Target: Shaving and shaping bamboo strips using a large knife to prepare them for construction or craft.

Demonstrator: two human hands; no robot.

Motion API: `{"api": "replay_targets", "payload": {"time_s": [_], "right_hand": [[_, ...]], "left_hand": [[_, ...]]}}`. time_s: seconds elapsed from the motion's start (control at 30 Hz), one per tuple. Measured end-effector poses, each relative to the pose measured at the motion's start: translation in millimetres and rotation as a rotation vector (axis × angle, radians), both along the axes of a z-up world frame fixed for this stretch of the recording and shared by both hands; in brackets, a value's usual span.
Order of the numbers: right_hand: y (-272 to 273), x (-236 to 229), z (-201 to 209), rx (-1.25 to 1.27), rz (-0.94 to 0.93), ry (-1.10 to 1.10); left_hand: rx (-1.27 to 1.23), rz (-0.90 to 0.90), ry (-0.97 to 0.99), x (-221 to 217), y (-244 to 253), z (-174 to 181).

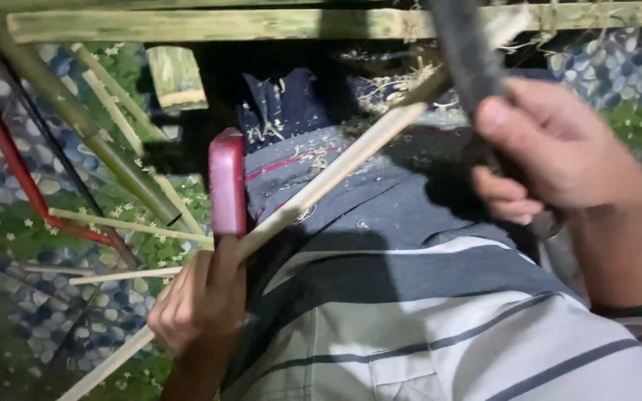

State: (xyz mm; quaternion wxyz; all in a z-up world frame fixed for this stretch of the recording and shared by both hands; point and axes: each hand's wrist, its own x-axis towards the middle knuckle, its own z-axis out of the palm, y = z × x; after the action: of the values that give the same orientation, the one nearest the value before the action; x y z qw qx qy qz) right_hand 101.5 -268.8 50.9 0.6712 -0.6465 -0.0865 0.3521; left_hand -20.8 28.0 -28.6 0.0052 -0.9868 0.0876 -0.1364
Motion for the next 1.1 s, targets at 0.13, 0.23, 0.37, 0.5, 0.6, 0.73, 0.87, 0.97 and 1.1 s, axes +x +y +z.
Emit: {"api": "replay_targets", "payload": {"time_s": [0.13,0.23,0.37,0.5,0.6,0.73,0.87,0.97,1.1], "right_hand": [[-2,1,-1,-0.054,-0.138,0.002],[11,0,-5,0.091,0.084,-0.029],[18,0,-6,0.145,0.189,0.032],[1,7,-7,0.086,0.110,-0.037],[5,4,-6,-0.011,-0.097,0.087],[19,-2,-3,0.141,0.091,0.081],[9,-1,-7,0.040,0.034,0.113],[-7,9,-13,0.039,0.025,-0.037],[9,1,1,-0.170,-0.286,0.087]], "left_hand": [[-0.025,-0.029,0.002,6,-7,-1],[-0.072,-0.010,-0.053,19,-23,1],[-0.129,-0.020,-0.213,31,-20,-11],[-0.272,-0.048,-0.226,51,-17,10],[-0.423,-0.108,-0.215,62,-29,22],[-0.509,-0.131,-0.134,63,-39,23],[-0.604,-0.132,-0.091,61,-23,12],[-0.549,0.052,0.472,38,34,-21],[-0.734,0.117,-0.021,35,5,20]]}}
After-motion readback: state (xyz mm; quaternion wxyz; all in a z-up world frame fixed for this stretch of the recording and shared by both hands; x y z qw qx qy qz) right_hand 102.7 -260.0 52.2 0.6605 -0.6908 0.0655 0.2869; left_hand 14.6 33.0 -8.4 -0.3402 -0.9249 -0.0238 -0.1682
